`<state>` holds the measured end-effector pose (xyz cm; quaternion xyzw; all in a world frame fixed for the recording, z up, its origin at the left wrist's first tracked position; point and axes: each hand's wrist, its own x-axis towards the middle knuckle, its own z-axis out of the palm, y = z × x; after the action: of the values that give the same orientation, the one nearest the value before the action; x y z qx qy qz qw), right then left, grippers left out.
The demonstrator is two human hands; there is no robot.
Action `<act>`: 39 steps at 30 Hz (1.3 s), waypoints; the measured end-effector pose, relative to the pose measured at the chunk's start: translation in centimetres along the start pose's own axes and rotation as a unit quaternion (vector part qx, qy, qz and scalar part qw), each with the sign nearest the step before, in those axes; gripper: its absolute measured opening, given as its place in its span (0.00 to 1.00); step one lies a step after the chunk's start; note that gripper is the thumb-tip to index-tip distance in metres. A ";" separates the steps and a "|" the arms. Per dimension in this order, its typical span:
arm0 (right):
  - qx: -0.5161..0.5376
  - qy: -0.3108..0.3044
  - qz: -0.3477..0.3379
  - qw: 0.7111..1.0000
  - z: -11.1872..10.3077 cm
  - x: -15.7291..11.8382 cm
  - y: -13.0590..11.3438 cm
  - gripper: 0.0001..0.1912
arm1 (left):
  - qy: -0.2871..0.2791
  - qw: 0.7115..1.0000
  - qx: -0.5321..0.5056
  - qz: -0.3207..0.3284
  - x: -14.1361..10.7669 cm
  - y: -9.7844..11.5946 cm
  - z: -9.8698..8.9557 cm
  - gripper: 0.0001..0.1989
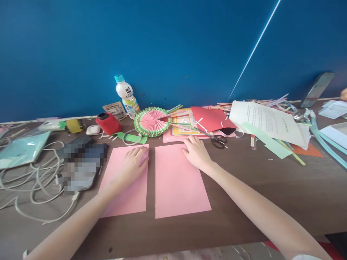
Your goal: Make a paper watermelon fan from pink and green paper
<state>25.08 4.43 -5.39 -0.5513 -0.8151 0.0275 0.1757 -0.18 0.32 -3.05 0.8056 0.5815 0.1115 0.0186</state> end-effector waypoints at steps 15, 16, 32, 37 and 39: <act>0.092 0.018 -0.041 0.995 0.2 0.6 -0.2 0.03 | -0.007 0.999 -0.040 0.030 3.5 1.1 1.9 0.16; 0.098 0.020 -0.042 0.994 0.2 0.6 -0.3 0.03 | -0.006 0.999 -0.042 0.029 3.4 1.1 1.9 0.16; 0.182 0.084 -0.025 0.979 1.0 2.3 -0.1 0.10 | 0.022 0.999 -0.027 0.009 2.7 0.1 2.0 0.17; 0.204 0.126 -0.008 0.971 1.3 2.6 0.3 0.09 | 0.020 1.000 -0.023 0.004 2.4 0.1 1.5 0.19; 0.209 0.135 -0.004 0.969 1.4 2.8 0.6 0.08 | 0.019 1.000 -0.021 0.006 2.4 0.1 1.4 0.19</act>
<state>24.20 7.36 -6.16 -0.4975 -0.7625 0.1222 0.3952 0.90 2.72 -4.05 0.8061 0.5746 0.1394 0.0239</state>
